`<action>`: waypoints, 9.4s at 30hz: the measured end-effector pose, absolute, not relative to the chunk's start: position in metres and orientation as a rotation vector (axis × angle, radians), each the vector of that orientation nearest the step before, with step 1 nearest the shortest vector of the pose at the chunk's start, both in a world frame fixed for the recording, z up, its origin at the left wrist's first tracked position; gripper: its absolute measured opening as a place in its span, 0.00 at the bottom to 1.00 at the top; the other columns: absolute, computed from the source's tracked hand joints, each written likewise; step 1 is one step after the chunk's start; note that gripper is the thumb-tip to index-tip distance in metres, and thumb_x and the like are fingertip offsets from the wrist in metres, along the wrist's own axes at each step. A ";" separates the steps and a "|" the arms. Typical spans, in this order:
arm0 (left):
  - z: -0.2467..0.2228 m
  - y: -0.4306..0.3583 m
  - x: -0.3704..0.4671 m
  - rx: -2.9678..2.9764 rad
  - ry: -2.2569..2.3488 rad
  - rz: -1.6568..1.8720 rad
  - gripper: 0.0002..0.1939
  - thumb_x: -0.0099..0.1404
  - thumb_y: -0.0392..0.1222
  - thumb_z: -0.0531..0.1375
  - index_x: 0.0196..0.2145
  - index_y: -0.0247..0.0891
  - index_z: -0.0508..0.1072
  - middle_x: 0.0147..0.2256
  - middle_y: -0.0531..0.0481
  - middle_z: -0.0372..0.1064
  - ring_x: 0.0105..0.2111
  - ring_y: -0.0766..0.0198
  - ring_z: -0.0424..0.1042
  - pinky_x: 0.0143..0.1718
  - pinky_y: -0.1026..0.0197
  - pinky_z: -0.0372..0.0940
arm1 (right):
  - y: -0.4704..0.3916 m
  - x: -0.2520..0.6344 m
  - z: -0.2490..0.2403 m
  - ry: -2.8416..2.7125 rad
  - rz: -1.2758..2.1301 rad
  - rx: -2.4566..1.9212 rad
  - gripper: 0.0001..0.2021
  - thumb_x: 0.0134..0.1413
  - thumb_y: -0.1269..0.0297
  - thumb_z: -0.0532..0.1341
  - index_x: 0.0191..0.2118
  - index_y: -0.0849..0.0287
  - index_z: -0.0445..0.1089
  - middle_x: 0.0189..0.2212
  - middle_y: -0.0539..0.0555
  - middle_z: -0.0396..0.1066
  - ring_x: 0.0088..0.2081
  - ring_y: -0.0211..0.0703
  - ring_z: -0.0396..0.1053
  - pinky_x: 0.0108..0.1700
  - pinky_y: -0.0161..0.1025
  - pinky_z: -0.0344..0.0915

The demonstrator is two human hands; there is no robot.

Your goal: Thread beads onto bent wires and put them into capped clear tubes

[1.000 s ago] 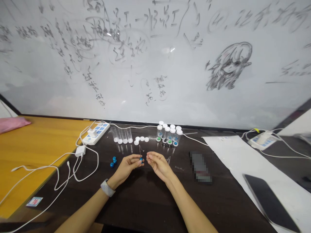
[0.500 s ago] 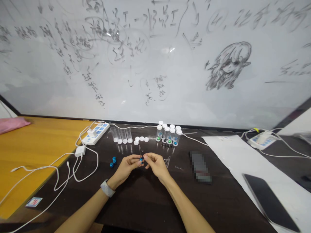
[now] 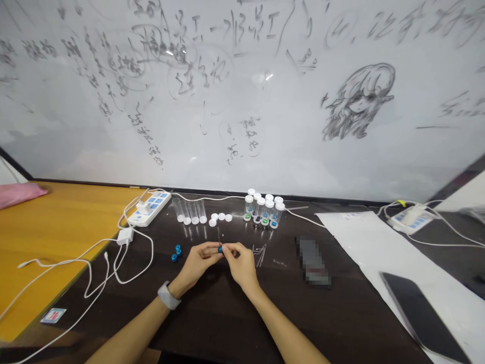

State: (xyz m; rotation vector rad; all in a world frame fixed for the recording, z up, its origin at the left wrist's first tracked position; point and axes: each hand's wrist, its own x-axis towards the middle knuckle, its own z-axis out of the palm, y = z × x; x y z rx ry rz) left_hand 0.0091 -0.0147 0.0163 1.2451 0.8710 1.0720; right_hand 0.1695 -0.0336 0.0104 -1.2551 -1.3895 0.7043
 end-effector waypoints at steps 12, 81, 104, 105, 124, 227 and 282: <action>0.010 -0.015 0.011 1.334 0.928 1.147 0.19 0.53 0.45 0.73 0.42 0.34 0.80 0.38 0.40 0.82 0.41 0.49 0.81 0.46 0.52 0.74 | -0.039 0.165 0.011 -1.395 0.625 -1.237 0.12 0.62 0.55 0.61 0.35 0.55 0.80 0.29 0.53 0.74 0.29 0.44 0.67 0.32 0.38 0.61; 0.010 -0.020 0.015 1.352 0.936 1.183 0.20 0.53 0.45 0.72 0.43 0.33 0.80 0.38 0.41 0.82 0.39 0.50 0.81 0.46 0.51 0.75 | -0.041 0.183 0.024 -2.117 0.016 -1.227 0.13 0.70 0.69 0.49 0.39 0.57 0.71 0.33 0.55 0.70 0.36 0.47 0.71 0.40 0.40 0.69; 0.018 -0.001 -0.001 0.799 0.779 1.230 0.21 0.52 0.37 0.74 0.44 0.32 0.78 0.39 0.42 0.81 0.39 0.59 0.80 0.49 0.59 0.69 | -0.011 0.236 0.015 -1.980 0.446 -1.467 0.09 0.60 0.67 0.59 0.39 0.56 0.77 0.34 0.54 0.79 0.36 0.47 0.76 0.40 0.39 0.66; 0.018 0.003 -0.004 0.780 0.787 1.269 0.21 0.52 0.36 0.74 0.43 0.32 0.78 0.38 0.42 0.81 0.39 0.59 0.80 0.49 0.58 0.70 | -0.012 0.227 0.013 -2.004 0.453 -1.445 0.08 0.60 0.68 0.59 0.39 0.56 0.77 0.34 0.54 0.78 0.36 0.46 0.75 0.41 0.39 0.66; 0.020 0.001 -0.005 0.811 0.757 1.325 0.21 0.50 0.37 0.75 0.43 0.33 0.79 0.37 0.43 0.81 0.38 0.58 0.80 0.47 0.57 0.70 | 0.013 0.160 -0.002 -2.251 0.401 -1.407 0.04 0.61 0.72 0.62 0.37 0.58 0.75 0.36 0.55 0.73 0.40 0.46 0.73 0.45 0.38 0.65; 0.005 -0.023 0.014 1.545 1.003 1.263 0.15 0.60 0.43 0.68 0.45 0.37 0.80 0.41 0.43 0.81 0.41 0.51 0.81 0.47 0.51 0.76 | -0.035 0.191 0.039 -1.978 0.393 -1.144 0.08 0.68 0.67 0.55 0.38 0.56 0.70 0.33 0.51 0.68 0.32 0.41 0.69 0.35 0.37 0.65; 0.017 -0.021 0.013 0.789 0.626 0.970 0.20 0.54 0.37 0.73 0.44 0.33 0.78 0.41 0.41 0.80 0.40 0.60 0.80 0.49 0.60 0.69 | -0.038 0.283 0.029 -2.600 0.502 -1.227 0.11 0.57 0.80 0.57 0.32 0.56 0.69 0.36 0.52 0.68 0.41 0.46 0.67 0.51 0.45 0.62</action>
